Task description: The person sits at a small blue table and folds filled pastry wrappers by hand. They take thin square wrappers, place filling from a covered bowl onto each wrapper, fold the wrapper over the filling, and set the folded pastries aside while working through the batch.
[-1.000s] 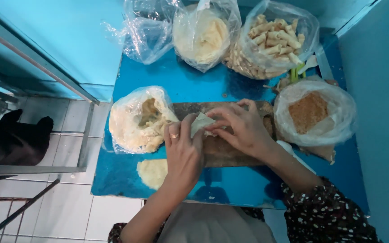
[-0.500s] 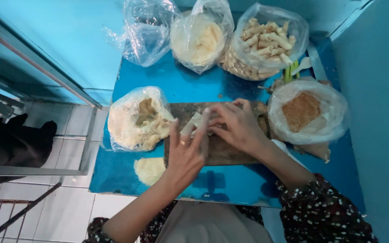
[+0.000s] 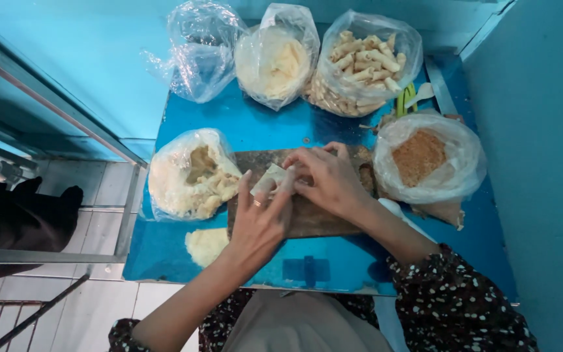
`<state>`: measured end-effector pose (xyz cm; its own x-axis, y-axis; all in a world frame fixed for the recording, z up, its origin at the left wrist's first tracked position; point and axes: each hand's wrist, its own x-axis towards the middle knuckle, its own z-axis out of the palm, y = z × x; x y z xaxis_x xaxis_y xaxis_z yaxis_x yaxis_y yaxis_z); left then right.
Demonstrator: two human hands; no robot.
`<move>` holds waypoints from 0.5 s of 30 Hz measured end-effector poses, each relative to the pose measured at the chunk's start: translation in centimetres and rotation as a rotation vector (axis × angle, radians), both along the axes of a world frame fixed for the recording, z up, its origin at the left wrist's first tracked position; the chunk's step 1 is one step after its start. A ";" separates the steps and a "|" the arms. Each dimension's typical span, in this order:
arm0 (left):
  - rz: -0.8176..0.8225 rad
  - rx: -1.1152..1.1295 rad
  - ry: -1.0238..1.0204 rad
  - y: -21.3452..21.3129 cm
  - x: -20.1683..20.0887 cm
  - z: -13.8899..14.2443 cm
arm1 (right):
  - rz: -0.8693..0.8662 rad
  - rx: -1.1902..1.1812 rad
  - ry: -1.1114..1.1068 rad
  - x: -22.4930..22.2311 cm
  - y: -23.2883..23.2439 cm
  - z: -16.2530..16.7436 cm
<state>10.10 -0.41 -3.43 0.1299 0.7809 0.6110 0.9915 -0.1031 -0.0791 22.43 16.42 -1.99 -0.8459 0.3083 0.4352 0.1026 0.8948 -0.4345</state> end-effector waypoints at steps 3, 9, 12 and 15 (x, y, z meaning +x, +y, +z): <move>0.049 -0.013 -0.132 -0.6 0.2 -0.1 | -0.004 -0.016 -0.025 -0.1 -0.1 0.1; 0.104 -0.018 -0.176 -2.3 0.2 -0.8 | 0.003 0.024 -0.048 -0.5 -0.3 0.3; 0.119 -0.030 -0.169 -2.4 -0.3 -1.4 | 0.031 0.080 -0.045 -0.8 -0.3 0.5; 0.116 -0.039 -0.157 -2.3 -1.0 -1.8 | 0.051 0.129 -0.040 -1.3 -0.2 0.5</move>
